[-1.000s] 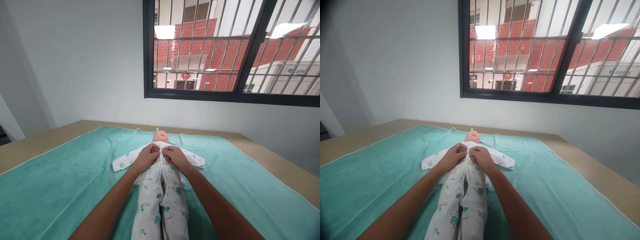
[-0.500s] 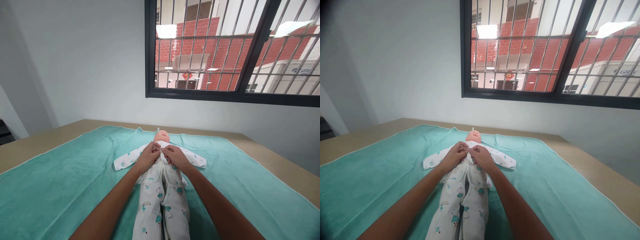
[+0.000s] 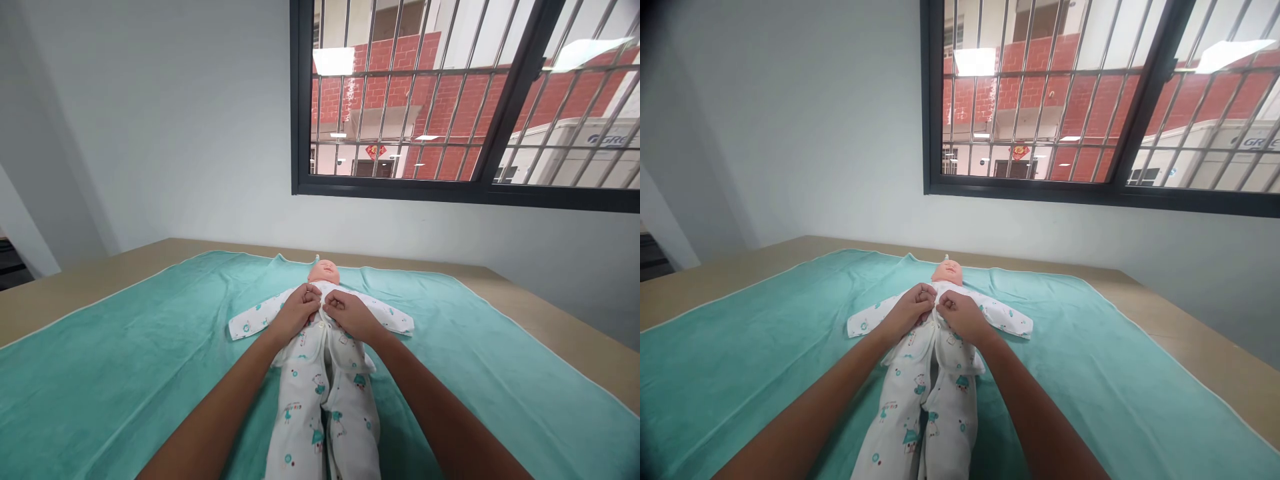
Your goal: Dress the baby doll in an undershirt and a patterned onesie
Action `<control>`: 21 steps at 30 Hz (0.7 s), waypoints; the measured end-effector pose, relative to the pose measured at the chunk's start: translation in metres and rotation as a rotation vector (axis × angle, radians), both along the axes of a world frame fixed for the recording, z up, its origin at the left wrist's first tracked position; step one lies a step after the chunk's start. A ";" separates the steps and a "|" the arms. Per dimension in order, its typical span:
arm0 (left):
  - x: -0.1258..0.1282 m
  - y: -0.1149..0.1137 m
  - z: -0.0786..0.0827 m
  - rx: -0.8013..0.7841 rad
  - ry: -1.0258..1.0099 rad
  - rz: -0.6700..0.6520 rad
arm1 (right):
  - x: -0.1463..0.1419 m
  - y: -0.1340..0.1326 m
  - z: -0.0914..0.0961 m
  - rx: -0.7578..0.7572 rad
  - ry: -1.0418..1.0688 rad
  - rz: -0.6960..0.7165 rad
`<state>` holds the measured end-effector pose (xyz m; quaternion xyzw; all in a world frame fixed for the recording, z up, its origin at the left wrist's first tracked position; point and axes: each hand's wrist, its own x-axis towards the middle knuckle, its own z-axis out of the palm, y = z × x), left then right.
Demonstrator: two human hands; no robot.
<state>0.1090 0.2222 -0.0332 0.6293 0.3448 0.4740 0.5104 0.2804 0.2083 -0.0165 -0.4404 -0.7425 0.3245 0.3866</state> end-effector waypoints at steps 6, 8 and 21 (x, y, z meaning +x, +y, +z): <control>-0.001 -0.002 0.002 0.015 -0.042 -0.052 | -0.001 0.002 -0.002 -0.146 0.123 0.019; -0.001 -0.003 0.004 0.014 -0.047 -0.054 | -0.001 0.002 -0.003 -0.156 0.159 0.015; -0.001 -0.019 -0.005 0.231 0.172 0.312 | -0.012 -0.006 -0.006 0.019 0.051 -0.255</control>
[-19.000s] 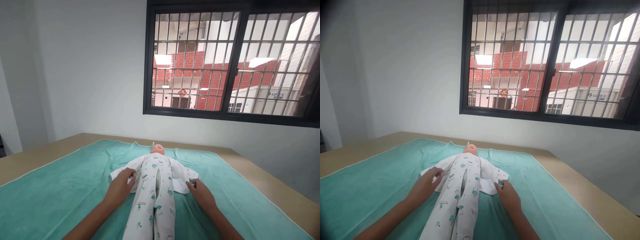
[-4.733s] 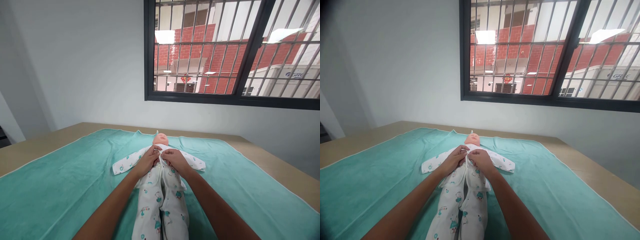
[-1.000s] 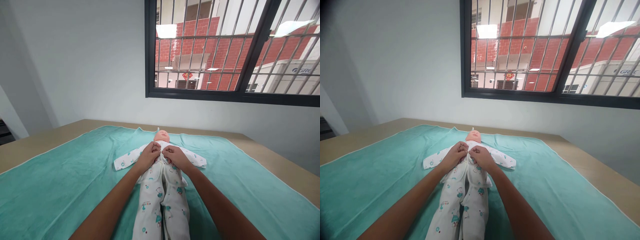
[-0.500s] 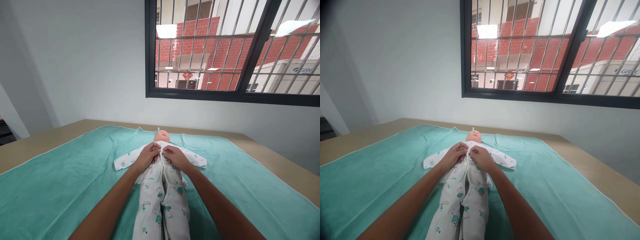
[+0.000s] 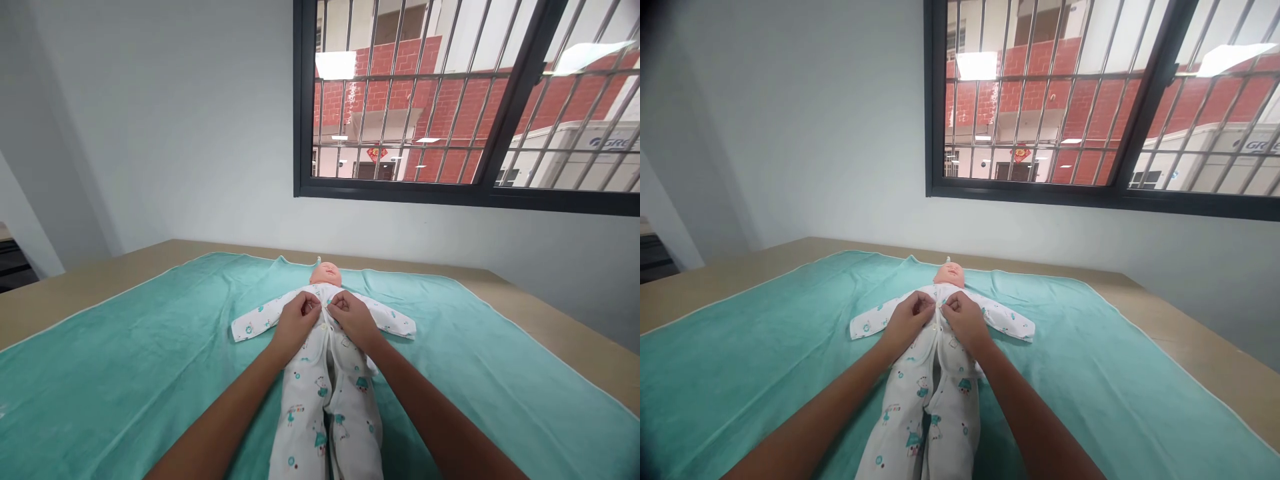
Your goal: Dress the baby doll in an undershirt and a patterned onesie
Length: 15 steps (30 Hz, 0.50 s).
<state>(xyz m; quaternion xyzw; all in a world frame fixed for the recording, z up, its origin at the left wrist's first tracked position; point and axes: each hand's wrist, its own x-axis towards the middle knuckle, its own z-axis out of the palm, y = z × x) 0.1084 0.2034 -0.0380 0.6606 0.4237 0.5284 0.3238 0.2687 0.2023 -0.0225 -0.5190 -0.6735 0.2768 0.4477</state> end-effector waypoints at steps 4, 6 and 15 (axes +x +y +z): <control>-0.007 -0.018 0.002 0.108 0.218 -0.005 | -0.004 -0.033 -0.003 0.162 -0.203 -0.009; -0.010 -0.025 0.006 0.152 0.309 -0.062 | -0.002 -0.049 -0.002 0.182 -0.337 0.009; -0.008 -0.033 0.010 0.072 0.322 -0.093 | 0.002 -0.050 0.004 0.067 -0.544 -0.012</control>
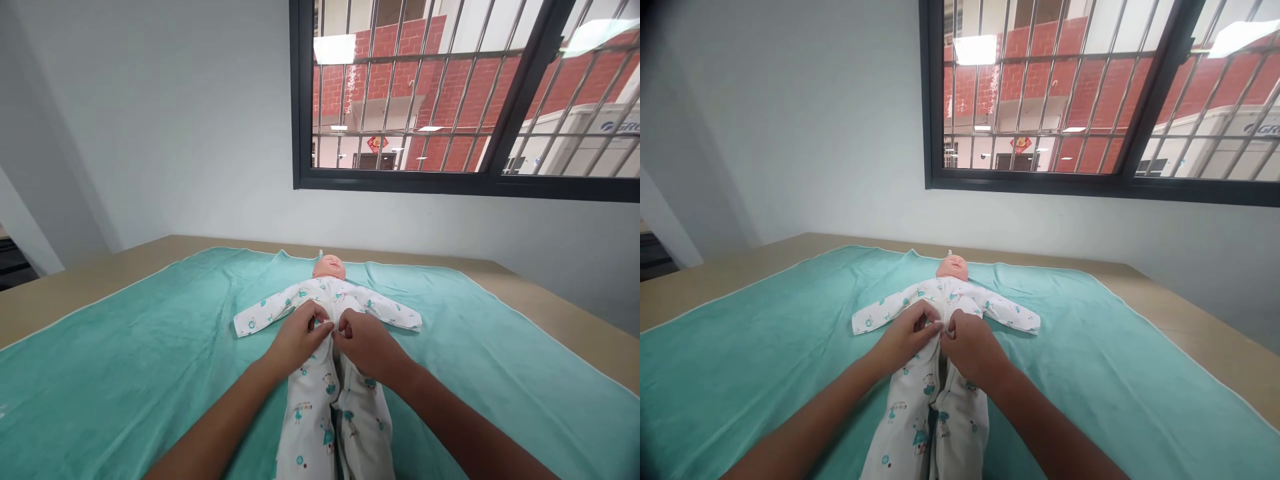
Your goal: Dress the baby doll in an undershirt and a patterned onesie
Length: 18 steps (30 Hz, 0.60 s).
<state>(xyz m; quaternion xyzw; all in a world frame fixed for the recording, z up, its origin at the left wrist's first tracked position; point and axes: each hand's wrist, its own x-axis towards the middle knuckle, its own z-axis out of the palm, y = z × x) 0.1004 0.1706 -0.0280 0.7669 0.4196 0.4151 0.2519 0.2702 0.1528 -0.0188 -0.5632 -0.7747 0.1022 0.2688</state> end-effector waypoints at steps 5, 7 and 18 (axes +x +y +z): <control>0.003 0.000 -0.005 0.067 -0.005 0.034 | -0.002 -0.002 -0.001 0.095 -0.040 0.032; 0.003 -0.002 -0.006 0.042 -0.023 0.049 | 0.002 0.000 0.000 0.050 0.045 0.074; 0.003 -0.008 0.003 -0.350 -0.296 -0.100 | 0.016 0.011 -0.010 -0.525 0.852 0.270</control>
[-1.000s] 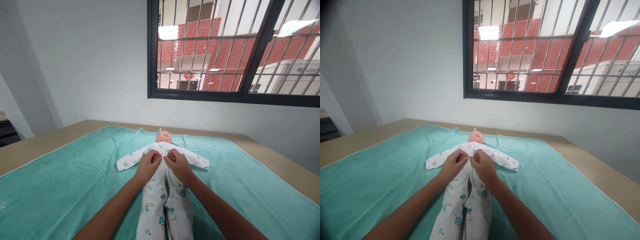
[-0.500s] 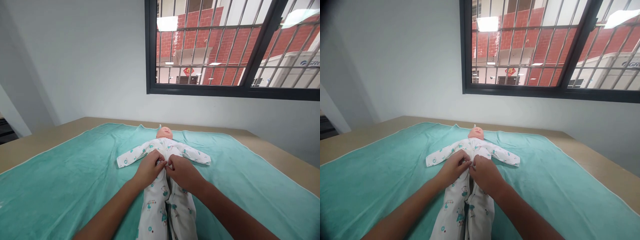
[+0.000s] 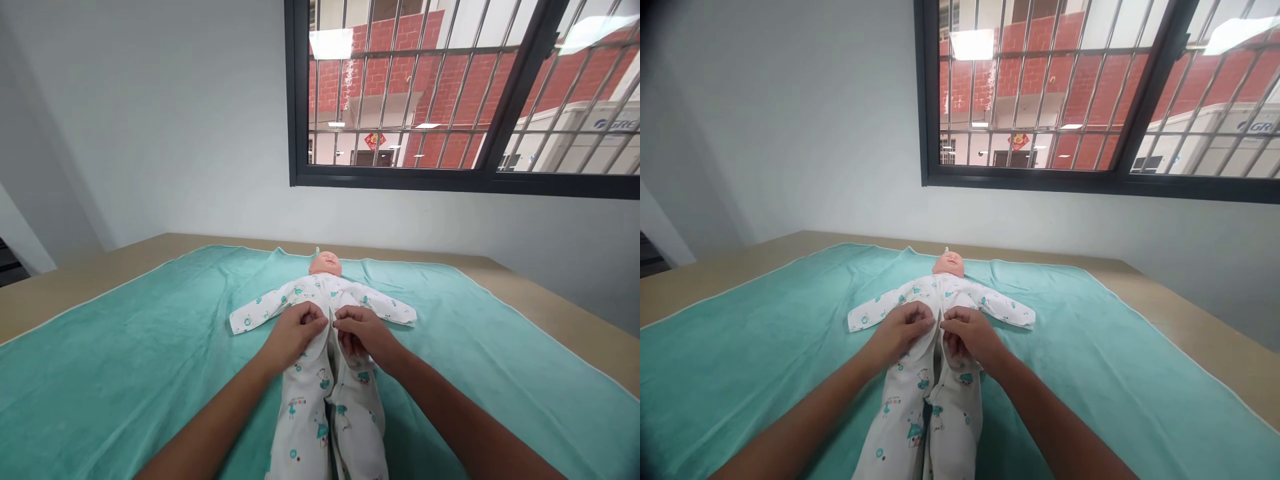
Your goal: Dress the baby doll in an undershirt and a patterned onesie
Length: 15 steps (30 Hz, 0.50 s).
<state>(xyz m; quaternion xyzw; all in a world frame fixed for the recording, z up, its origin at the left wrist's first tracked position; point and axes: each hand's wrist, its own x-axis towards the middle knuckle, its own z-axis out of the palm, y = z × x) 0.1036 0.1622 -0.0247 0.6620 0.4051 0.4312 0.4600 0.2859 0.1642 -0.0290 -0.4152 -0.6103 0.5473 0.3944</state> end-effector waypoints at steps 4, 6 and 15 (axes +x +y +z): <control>-0.002 0.000 0.004 -0.137 0.024 -0.068 | 0.001 -0.002 -0.001 0.004 0.045 0.037; -0.003 -0.001 0.007 -0.185 0.019 -0.094 | 0.002 -0.001 -0.002 0.012 0.048 0.048; 0.002 -0.001 0.002 -0.163 0.027 -0.076 | 0.002 0.000 -0.007 0.035 0.029 0.053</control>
